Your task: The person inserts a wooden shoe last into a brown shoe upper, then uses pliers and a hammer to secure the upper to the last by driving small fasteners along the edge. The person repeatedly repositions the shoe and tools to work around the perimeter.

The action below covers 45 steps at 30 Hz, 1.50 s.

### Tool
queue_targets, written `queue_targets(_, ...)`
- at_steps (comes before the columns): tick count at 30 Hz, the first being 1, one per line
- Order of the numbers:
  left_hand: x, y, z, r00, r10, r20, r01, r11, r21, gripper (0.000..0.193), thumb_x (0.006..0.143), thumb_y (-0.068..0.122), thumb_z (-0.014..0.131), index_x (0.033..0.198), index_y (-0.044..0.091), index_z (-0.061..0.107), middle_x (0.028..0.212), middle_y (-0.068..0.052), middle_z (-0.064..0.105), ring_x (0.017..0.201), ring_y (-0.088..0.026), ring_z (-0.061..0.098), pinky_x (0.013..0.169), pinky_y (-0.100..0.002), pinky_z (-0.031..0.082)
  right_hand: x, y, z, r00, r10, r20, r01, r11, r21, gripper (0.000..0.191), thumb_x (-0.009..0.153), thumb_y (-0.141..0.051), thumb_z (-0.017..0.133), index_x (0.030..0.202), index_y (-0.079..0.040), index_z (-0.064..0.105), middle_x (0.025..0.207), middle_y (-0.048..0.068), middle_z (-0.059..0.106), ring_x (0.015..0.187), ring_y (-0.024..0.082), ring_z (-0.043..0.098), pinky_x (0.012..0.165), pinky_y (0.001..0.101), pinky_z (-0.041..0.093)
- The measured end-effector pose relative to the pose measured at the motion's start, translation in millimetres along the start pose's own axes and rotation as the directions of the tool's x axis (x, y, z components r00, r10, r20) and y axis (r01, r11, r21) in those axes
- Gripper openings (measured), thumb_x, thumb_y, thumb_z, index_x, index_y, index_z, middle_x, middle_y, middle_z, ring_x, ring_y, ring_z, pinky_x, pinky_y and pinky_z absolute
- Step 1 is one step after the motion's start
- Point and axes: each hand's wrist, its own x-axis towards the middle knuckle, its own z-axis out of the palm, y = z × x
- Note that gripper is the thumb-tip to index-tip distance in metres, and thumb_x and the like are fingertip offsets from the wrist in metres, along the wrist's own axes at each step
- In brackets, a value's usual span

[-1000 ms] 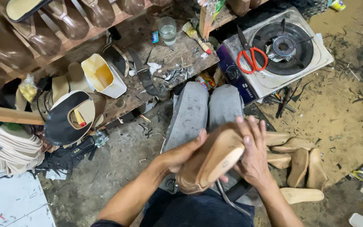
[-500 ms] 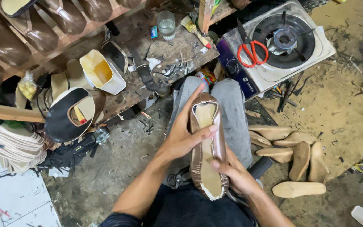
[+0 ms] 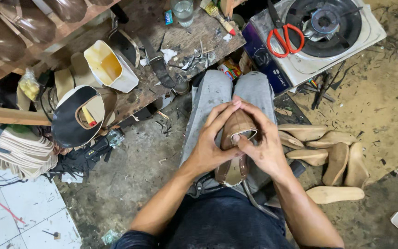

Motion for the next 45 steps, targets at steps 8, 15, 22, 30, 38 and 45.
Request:
queue_targets(8, 0.6, -4.4, 2.5, 1.0, -0.019, 0.0, 0.019, 1.0, 0.015, 0.094, 0.07, 0.006, 0.085, 0.156, 0.009, 0.048, 0.155, -0.014, 0.048, 0.15, -0.031, 0.048, 0.127, -0.04, 0.039, 0.5, 0.6, 1.2, 0.998, 0.056, -0.033, -0.056, 0.998, -0.007, 0.06, 0.077, 0.003, 0.067, 0.136, 0.001, 0.057, 0.146, 0.015, 0.064, 0.129, 0.022, 0.065, 0.113, 0.0342, 0.049)
queue_targets(15, -2.6, -0.9, 1.3, 0.998, -0.054, 0.011, 0.054, 0.999, -0.004, 0.094, 0.071, 0.008, 0.089, 0.156, 0.01, 0.047, 0.154, -0.014, 0.047, 0.147, -0.03, 0.048, 0.125, -0.04, 0.038, -0.5, 2.9, -7.7, 0.999, 0.007, 0.044, -0.012, 0.995, 0.101, 0.065, 0.077, 0.005, 0.073, 0.14, 0.003, 0.055, 0.15, 0.018, 0.058, 0.138, 0.026, 0.058, 0.117, 0.0374, 0.045)
queue_targets(22, -4.4, -2.9, 5.9, 1.0, -0.02, 0.024, 0.02, 1.0, -0.008, 0.096, 0.067, 0.006, 0.089, 0.154, 0.01, 0.049, 0.155, -0.013, 0.048, 0.148, -0.028, 0.049, 0.126, -0.04, 0.039, -4.3, 1.0, 3.1, 0.995, -0.095, -0.043, 0.095, 0.995, -0.005, 0.059, 0.073, 0.007, 0.066, 0.13, 0.0, 0.052, 0.143, 0.019, 0.062, 0.138, 0.03, 0.06, 0.121, 0.039, 0.044)
queue_targets(30, -6.9, -3.6, 4.9, 0.997, -0.078, 0.012, 0.078, 0.995, -0.058, 0.095, 0.068, 0.004, 0.087, 0.155, 0.011, 0.048, 0.155, -0.012, 0.046, 0.148, -0.027, 0.047, 0.125, -0.039, 0.038, -4.4, -11.4, 4.2, 0.999, -0.013, 0.04, 0.016, 0.996, -0.084, 0.054, 0.083, -0.003, 0.063, 0.135, -0.001, 0.049, 0.146, 0.018, 0.059, 0.136, 0.031, 0.057, 0.115, 0.04, 0.042)
queue_targets(38, -9.6, -6.4, 5.5, 0.999, -0.053, -0.007, 0.053, 0.998, -0.047, 0.092, 0.072, 0.007, 0.087, 0.156, 0.01, 0.048, 0.157, -0.013, 0.047, 0.151, -0.028, 0.046, 0.127, -0.039, 0.037, -5.1, -8.9, 6.1, 0.999, -0.049, 0.017, 0.05, 0.992, -0.112, 0.055, 0.081, -0.005, 0.064, 0.134, -0.001, 0.049, 0.146, 0.02, 0.058, 0.137, 0.031, 0.057, 0.117, 0.0402, 0.041)
queue_targets(45, -12.6, -8.8, 9.9, 1.0, -0.017, -0.014, 0.016, 0.997, -0.075, 0.094, 0.071, 0.008, 0.088, 0.155, 0.008, 0.047, 0.158, -0.014, 0.045, 0.152, -0.028, 0.044, 0.128, -0.039, 0.035, -1.6, -7.3, 3.3, 0.996, -0.091, 0.005, 0.091, 0.984, -0.154, 0.058, 0.074, -0.003, 0.069, 0.129, -0.002, 0.05, 0.141, 0.019, 0.062, 0.133, 0.028, 0.062, 0.116, 0.0398, 0.046)
